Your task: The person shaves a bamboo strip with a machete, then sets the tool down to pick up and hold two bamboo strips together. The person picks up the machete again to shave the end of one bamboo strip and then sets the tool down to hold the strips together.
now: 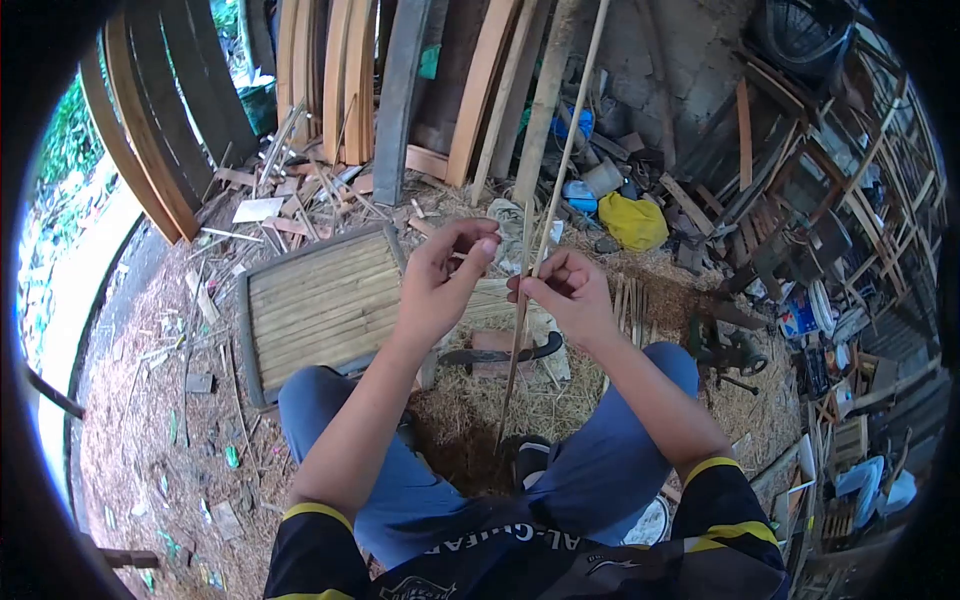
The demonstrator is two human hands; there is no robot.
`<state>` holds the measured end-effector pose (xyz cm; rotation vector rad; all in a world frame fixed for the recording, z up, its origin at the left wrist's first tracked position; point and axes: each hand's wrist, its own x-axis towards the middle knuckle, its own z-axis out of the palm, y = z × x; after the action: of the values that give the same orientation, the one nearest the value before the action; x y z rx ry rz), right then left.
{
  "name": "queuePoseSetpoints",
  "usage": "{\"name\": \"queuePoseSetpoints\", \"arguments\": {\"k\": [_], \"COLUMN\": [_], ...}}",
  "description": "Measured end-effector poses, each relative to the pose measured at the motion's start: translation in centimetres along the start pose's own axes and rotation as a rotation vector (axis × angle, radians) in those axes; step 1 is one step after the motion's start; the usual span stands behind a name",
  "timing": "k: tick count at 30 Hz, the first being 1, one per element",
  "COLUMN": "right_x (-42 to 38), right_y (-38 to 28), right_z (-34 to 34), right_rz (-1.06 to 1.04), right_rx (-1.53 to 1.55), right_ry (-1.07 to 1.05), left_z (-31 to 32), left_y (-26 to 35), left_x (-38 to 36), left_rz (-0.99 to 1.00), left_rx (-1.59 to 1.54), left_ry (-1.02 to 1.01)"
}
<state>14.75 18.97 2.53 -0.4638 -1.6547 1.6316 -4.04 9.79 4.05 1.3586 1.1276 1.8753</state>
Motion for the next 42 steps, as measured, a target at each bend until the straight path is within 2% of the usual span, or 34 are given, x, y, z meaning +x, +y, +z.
{"name": "queuePoseSetpoints", "arguments": {"k": [9, 12, 15, 22, 29, 32, 34, 38, 39, 42], "right_x": [-0.4, -0.2, 0.9, 1.9, 1.5, 0.9, 0.5, 2.5, 3.2, 5.9], "right_y": [1.7, 2.2, 1.8, 5.6, 9.5, 13.5, 14.8, 17.4, 17.5, 18.3], "right_z": [1.5, 1.2, 1.5, -2.2, -3.6, -4.1, -2.2, 3.6, 5.3, 9.8], "right_rz": [0.028, 0.032, -0.059, 0.110, 0.276, 0.236, 0.147, 0.210, 0.137, 0.083], "right_rx": [-0.090, -0.101, 0.039, 0.083, -0.286, -0.472, -0.606, -0.536, -0.635, -0.618], "right_ry": [-0.133, -0.068, 0.048, 0.223, 0.101, 0.022, -0.022, -0.109, -0.132, -0.198], "left_z": [-0.5, -0.6, -0.8, -1.0, -1.3, -2.3, -3.8, -7.4, -8.5, -11.6], "left_y": [-0.7, -1.4, -1.4, -2.4, -2.3, 0.9, 1.2, 3.5, 4.2, 5.6], "left_x": [0.1, 0.2, 0.3, 0.0, -0.2, -0.6, -0.6, -1.5, -1.8, -2.8], "left_rz": [-0.048, -0.050, -0.051, 0.060, 0.187, 0.093, 0.074, 0.065, 0.061, 0.056], "left_rx": [0.064, 0.012, 0.034, 0.194, 0.235, 0.234, 0.179, 0.153, 0.157, 0.176], "left_ry": [-0.019, -0.020, -0.008, 0.023, 0.072, 0.087, 0.103, 0.191, 0.215, 0.295]}}
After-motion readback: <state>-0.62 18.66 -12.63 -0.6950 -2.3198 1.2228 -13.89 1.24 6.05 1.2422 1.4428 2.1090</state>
